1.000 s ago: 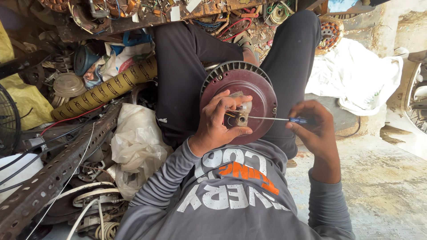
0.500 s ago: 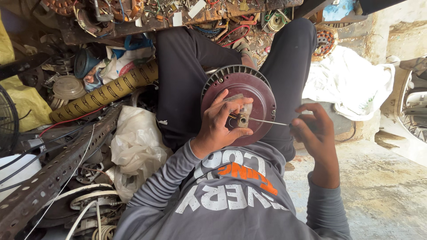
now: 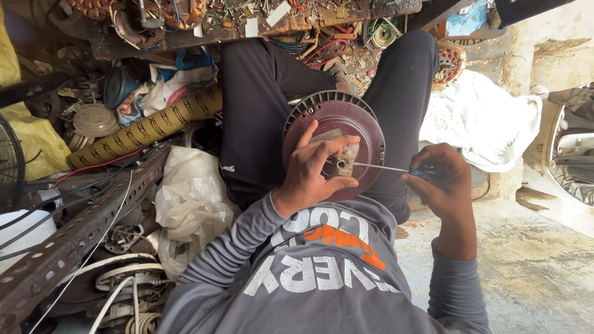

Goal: The person disassembles a ceiling fan motor housing using a screwdriver and a hammer, then inspects and works on the internal copper wiring and components before attempting to reassemble the casing.

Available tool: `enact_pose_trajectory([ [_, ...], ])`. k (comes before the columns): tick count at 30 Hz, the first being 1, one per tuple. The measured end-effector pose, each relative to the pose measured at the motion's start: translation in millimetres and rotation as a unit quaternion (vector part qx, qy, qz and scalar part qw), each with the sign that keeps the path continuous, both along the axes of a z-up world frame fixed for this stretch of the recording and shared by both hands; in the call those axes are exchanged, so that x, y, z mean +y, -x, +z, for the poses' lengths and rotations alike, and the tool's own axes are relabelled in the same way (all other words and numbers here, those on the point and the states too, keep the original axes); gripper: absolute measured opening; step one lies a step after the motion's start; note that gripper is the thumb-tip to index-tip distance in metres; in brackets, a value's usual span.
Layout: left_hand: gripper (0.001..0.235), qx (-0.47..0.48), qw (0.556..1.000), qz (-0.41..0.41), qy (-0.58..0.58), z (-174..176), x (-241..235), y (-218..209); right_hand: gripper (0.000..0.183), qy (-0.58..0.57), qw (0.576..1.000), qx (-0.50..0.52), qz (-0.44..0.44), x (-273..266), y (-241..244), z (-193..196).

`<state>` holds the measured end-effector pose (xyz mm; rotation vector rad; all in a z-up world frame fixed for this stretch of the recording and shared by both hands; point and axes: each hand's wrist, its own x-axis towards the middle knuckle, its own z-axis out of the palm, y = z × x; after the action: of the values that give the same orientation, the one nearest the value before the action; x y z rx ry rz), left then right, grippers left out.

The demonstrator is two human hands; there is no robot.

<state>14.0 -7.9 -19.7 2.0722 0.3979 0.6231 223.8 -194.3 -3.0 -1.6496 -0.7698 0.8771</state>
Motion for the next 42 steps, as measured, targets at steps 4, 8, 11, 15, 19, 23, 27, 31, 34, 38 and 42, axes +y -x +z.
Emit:
enact_pose_trajectory([
  [4,0.065,-0.025,0.999,-0.009,0.019,12.1,2.2,-5.5,0.034,0.057,0.998,0.036,-0.006,-5.6,-3.6,18.2],
  [8,0.065,-0.071,0.997,-0.024,0.011,36.1,-4.5,-17.7,0.021,-0.005,0.999,0.026,-0.039,-30.0,-4.9,37.8],
  [11,0.063,-0.106,0.994,-0.018,0.001,59.1,23.6,-37.8,0.016,-0.071,0.996,0.015,-0.044,-6.2,-28.8,40.0],
  [15,0.067,-0.135,0.988,0.054,-0.054,64.5,83.7,-69.8,0.013,-0.111,0.992,0.023,-0.054,56.7,-56.9,37.1],
  [19,0.07,-0.156,0.977,0.09,-0.112,60.8,176.4,-120.3,0.016,-0.157,0.987,0.014,-0.034,170.4,-95.2,32.8],
  [23,0.067,-0.163,0.976,0.061,-0.128,65.5,256.2,-183.8,0.014,-0.211,0.975,-0.013,-0.073,245.2,-121.6,29.6],
  [27,0.063,-0.181,0.955,0.058,-0.226,60.2,291.6,-241.1,0.013,-0.246,0.963,0.012,-0.108,276.7,-142.3,20.0],
  [31,0.058,-0.106,0.957,0.097,-0.253,51.9,295.7,-266.5,0.014,-0.249,0.961,-0.048,-0.109,283.3,-154.2,7.6],
  [34,0.053,-0.103,0.941,0.123,-0.298,49.6,296.5,-268.0,0.015,-0.239,0.953,-0.082,-0.169,267.7,-150.2,-11.3],
  [38,0.05,-0.125,0.918,0.145,-0.347,48.6,295.2,-262.6,0.016,-0.184,0.958,-0.141,-0.17,238.5,-130.3,-60.0],
  [42,0.067,-0.116,0.966,0.107,-0.206,61.7,282.6,-242.5,0.017,-0.107,0.96,-0.223,-0.133,225.4,-114.3,-115.5],
])
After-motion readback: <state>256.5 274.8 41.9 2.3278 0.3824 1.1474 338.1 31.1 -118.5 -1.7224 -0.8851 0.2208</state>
